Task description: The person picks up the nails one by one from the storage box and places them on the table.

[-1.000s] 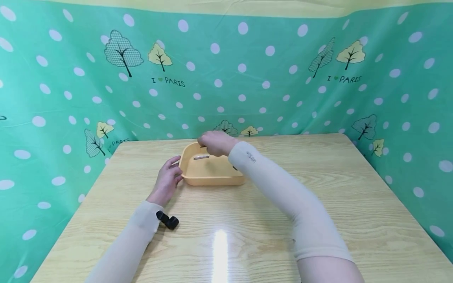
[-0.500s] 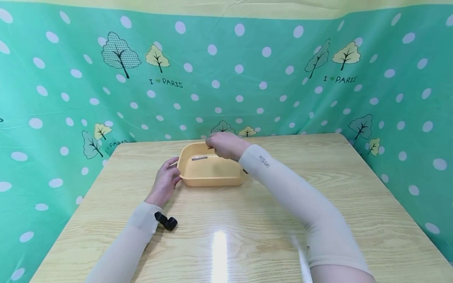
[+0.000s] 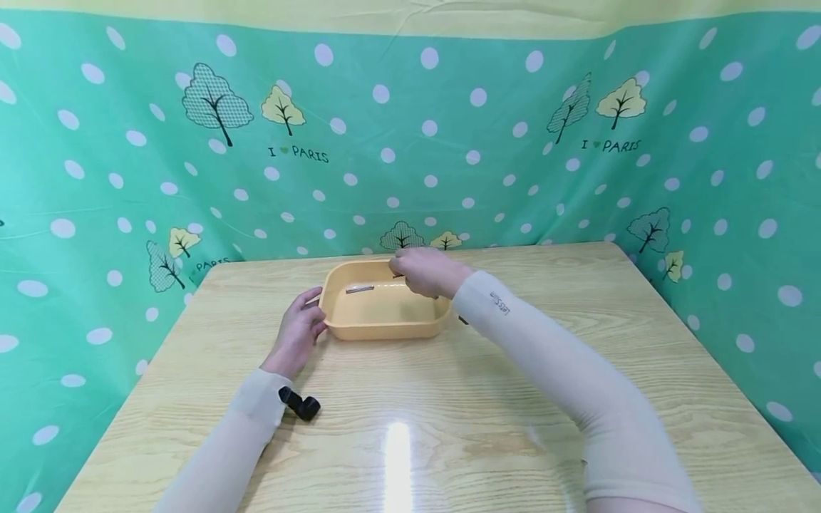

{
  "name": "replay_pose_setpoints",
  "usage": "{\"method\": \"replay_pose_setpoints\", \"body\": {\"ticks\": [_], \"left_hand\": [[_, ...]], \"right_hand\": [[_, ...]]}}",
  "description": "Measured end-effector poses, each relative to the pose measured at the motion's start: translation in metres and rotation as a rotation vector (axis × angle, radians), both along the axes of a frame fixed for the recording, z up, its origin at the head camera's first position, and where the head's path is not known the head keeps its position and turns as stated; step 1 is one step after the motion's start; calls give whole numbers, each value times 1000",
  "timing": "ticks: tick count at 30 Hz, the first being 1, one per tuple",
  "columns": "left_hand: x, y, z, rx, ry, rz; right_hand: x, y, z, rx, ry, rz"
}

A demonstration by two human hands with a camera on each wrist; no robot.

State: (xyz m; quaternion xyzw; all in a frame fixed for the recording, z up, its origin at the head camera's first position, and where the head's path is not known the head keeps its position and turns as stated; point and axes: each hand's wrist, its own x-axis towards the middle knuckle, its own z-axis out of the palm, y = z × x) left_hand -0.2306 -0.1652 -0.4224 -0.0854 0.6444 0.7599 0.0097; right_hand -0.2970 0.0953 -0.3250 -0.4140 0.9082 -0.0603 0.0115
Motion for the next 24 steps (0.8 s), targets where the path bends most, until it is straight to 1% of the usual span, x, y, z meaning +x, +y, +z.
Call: {"method": "replay_pose_setpoints", "body": {"ticks": [8, 14, 20, 24], "left_hand": [[-1, -2, 0, -8, -5, -10], [1, -1, 0, -6, -14, -6], [2, 0, 2, -10, 1, 4], [2, 1, 3, -12, 6, -3]], "right_hand": [[1, 17, -2, -15, 19, -11], [0, 35, -6, -10, 25, -49], [1, 50, -8, -16, 8, -89], [1, 58, -11, -13, 19, -105]]}}
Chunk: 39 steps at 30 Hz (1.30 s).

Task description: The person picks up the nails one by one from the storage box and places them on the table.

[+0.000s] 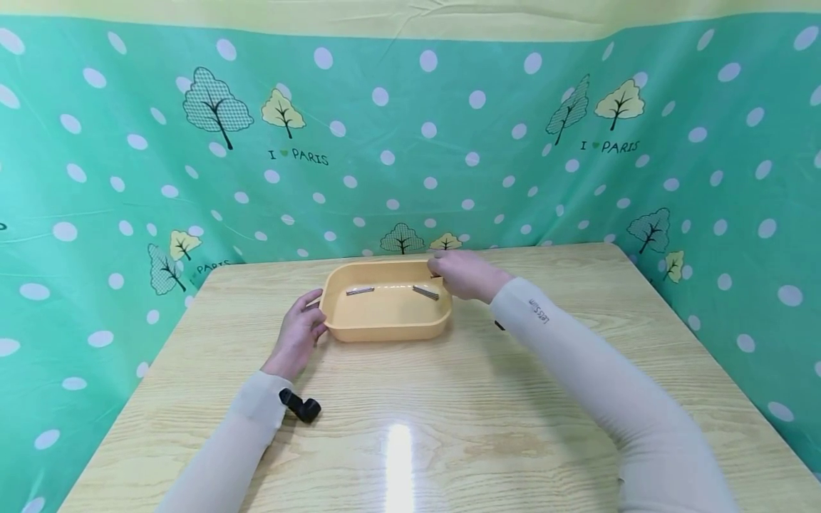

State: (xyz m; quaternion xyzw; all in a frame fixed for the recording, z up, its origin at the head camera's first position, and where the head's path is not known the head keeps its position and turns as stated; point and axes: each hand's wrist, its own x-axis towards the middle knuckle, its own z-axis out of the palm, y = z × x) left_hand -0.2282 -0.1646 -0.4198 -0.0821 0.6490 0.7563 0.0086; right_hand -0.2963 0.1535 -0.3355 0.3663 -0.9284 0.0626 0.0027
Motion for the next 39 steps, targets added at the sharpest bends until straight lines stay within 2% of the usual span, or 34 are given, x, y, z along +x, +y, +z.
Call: {"method": "replay_pose_setpoints", "body": {"ticks": [13, 19, 27, 39], "left_hand": [[-1, -2, -4, 24, -8, -4], [-1, -2, -5, 26, -2, -4], [-1, -1, -4, 22, 6, 1], [-3, -1, -5, 10, 2, -6]], "right_hand": [[1, 22, -9, 3, 4, -33], [-1, 31, -17, 1, -5, -49], [-6, 41, -28, 27, 31, -54], [-14, 53, -54, 95, -18, -107]]}}
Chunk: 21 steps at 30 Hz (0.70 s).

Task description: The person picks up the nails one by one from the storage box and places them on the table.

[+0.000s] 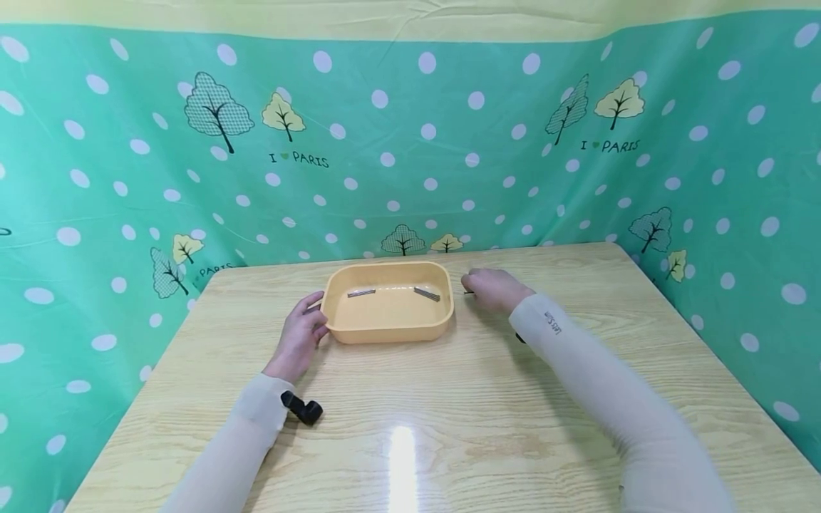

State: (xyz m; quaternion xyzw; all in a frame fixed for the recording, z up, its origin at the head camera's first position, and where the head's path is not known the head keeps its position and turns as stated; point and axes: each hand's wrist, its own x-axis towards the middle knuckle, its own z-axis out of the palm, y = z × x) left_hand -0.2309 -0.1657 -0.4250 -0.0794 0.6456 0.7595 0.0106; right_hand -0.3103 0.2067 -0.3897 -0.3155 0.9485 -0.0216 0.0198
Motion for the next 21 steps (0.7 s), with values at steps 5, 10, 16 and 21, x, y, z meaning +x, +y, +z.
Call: {"method": "replay_pose_setpoints", "body": {"ticks": [5, 10, 16, 21], "left_hand": [[1, 0, 0, -4, -6, -1], [1, 0, 0, -1, -11, 1], [2, 0, 0, 6, -4, -1], [2, 0, 0, 7, -1, -11]], "right_hand": [[-1, 2, -7, -1, -4, -22], [-4, 4, -14, 9, -5, -28], [-5, 7, -16, 6, -2, -27], [-6, 8, -18, 3, 15, -20]]}}
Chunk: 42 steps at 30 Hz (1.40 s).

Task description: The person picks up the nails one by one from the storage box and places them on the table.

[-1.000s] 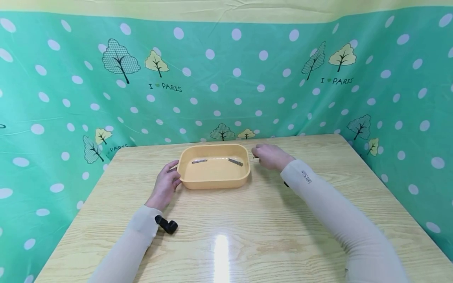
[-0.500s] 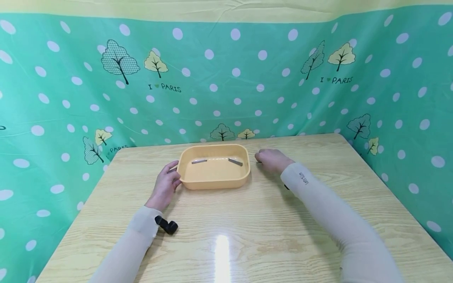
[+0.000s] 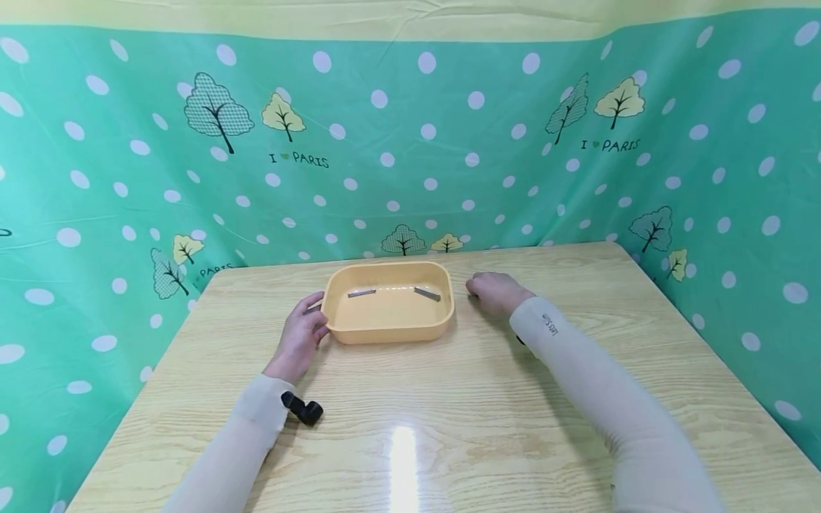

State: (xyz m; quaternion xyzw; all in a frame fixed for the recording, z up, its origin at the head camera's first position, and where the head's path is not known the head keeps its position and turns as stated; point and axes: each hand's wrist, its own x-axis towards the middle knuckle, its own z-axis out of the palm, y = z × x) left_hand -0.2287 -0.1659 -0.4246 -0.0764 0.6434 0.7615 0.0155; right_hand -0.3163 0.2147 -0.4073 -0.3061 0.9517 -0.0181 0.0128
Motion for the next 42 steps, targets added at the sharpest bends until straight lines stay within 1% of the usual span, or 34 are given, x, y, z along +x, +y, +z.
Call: {"method": "replay_pose_setpoints", "body": {"ticks": [6, 12, 18, 24, 35, 42], "left_hand": [[1, 0, 1, -14, -6, -5], [1, 1, 2, -7, -16, 9], [0, 1, 3, 10, -4, 8], [0, 1, 2, -2, -9, 6], [1, 0, 2, 15, 0, 6], [1, 1, 1, 5, -7, 4]], "right_hand": [[-2, 2, -3, -4, 19, 6], [-2, 2, -4, 1, 16, -7], [-3, 1, -5, 4, 20, -27], [-1, 0, -3, 10, 13, -29], [-3, -4, 8, 24, -6, -13], [-10, -6, 26, -6, -27, -51]]}}
